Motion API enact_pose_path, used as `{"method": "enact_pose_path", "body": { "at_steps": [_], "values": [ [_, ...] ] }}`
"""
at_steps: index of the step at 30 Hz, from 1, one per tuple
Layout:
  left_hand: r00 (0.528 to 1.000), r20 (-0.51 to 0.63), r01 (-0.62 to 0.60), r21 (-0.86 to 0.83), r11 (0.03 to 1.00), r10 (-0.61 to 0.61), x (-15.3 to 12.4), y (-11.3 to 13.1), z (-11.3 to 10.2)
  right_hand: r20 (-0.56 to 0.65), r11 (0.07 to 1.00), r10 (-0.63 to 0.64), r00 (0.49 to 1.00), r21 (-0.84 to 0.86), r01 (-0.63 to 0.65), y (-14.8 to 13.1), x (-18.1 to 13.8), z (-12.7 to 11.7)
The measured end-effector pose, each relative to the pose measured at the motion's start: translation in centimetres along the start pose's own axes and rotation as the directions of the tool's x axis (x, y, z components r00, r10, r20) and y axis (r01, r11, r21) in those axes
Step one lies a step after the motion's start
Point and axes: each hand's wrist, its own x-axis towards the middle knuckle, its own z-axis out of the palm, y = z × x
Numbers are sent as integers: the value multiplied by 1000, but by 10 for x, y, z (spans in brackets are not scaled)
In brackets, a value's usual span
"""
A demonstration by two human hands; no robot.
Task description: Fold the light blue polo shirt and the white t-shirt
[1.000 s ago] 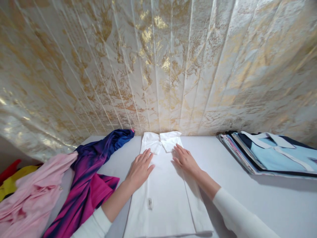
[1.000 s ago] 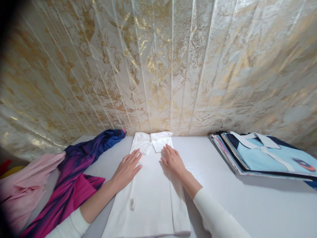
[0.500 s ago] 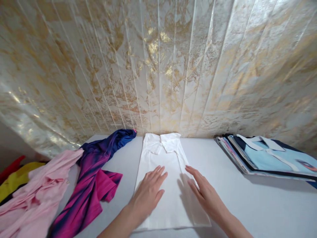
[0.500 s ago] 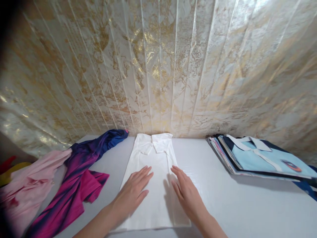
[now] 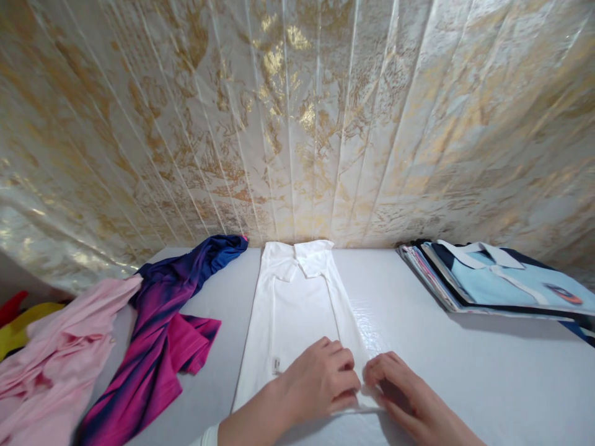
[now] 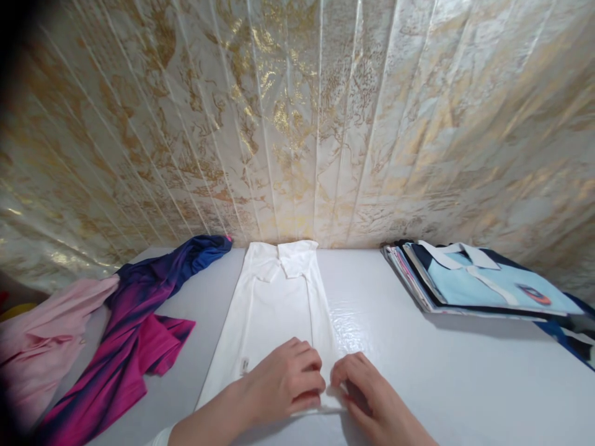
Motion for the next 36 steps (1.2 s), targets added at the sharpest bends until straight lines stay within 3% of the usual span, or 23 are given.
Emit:
{"method": "enact_pose_path", "body": {
  "at_steps": [7,14,18,24,29,36],
  "values": [
    [999,-46,8,-21,1000,-9,4,5,3,56,999,20,998,-45,-17,-10,2,-3],
    [996,-78,-41,-15,999,40,2,2,8,15,1000,7,1000,-4,-7,5,0,-4],
    [994,-99,-37,-25,999,34,1,2,8,36,997,34,999,-66,-32,6,0,-10],
    [985,-122,-125,4,992,125,1,13,1,62,992,49,997,-123,-41,7,-4,-17],
    [996,-53,-77,-21,997,76,6,28,-4,29,988,70,997,-140,-65,11,-5,-21],
    [991,-109,81,34,996,-77,22,40,16,-47,984,43,998,-173,-50,14,-1,-16]
  ]
}}
